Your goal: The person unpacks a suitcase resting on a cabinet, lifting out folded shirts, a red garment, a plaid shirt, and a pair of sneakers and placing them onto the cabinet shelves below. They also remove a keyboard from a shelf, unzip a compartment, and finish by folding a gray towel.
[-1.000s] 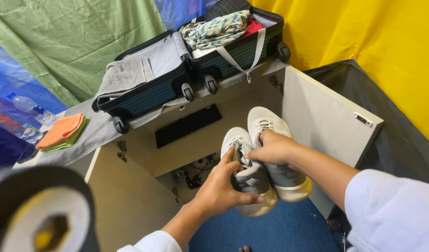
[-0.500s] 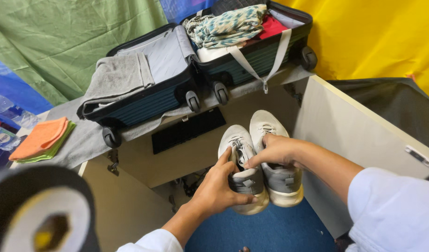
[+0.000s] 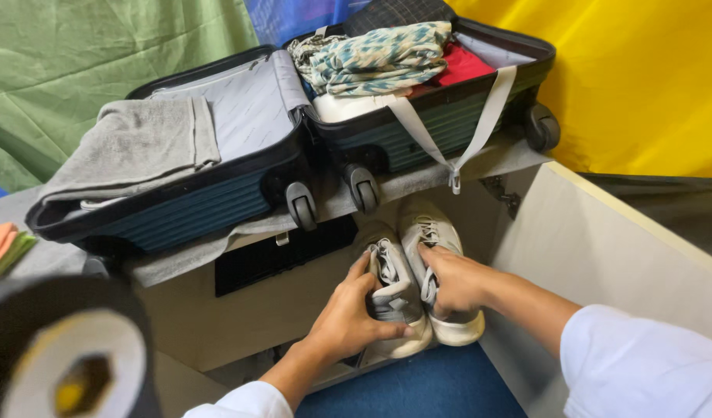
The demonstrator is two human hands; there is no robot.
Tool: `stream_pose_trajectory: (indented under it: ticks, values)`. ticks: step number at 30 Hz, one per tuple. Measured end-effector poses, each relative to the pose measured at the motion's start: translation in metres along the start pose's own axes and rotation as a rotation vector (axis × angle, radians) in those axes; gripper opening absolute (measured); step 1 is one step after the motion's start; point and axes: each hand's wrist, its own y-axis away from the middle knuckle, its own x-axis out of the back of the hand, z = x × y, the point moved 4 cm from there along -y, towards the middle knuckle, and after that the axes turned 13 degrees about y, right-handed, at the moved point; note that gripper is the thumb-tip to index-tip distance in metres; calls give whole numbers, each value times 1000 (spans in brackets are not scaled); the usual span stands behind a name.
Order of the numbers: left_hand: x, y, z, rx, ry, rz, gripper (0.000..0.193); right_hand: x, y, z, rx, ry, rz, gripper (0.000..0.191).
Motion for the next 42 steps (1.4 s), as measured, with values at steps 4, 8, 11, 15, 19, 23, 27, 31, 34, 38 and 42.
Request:
stream_pose_trajectory:
  ticks: [4,8,11,15,19,23,27,31,34,38,42]
  values:
    - [-27,-33,-50,-132,-45,82,65,-28,-52,57,-16,274,189,73]
    - [-63,-75,-100,-75,-91,123,68,-48,-93,121,-6,404,246,69]
    - [-84,-102,-144,-15,-153,159,71,-60,-131,158,-47,424,259,68]
    - [-104,-133,-193,-188,-74,156,90,-79,-164,195,-119,548,320,46]
    - [-125,-149,-226,-414,-305,218,97,-114,-183,210,-73,488,532,60]
    - [-137,-157,-269,-267,-127,278,92,-159,-183,212,16,707,958,63]
    - [-142,-142,-295,-235,-206,371,101,-188,-183,212,-335,631,925,86]
    - [-145,-139,-299,-96,-168,386,107,-186,-173,207,-385,277,852,99]
    - [-152,-143,-301,-83,-146,374,104,-188,-169,205,-390,348,864,103]
    - [-160,-153,-320,89,-145,330,99,-196,-179,212,-399,405,931,101]
    - [-159,-172,-323,34,-122,312,97,-196,-186,225,-425,452,984,102]
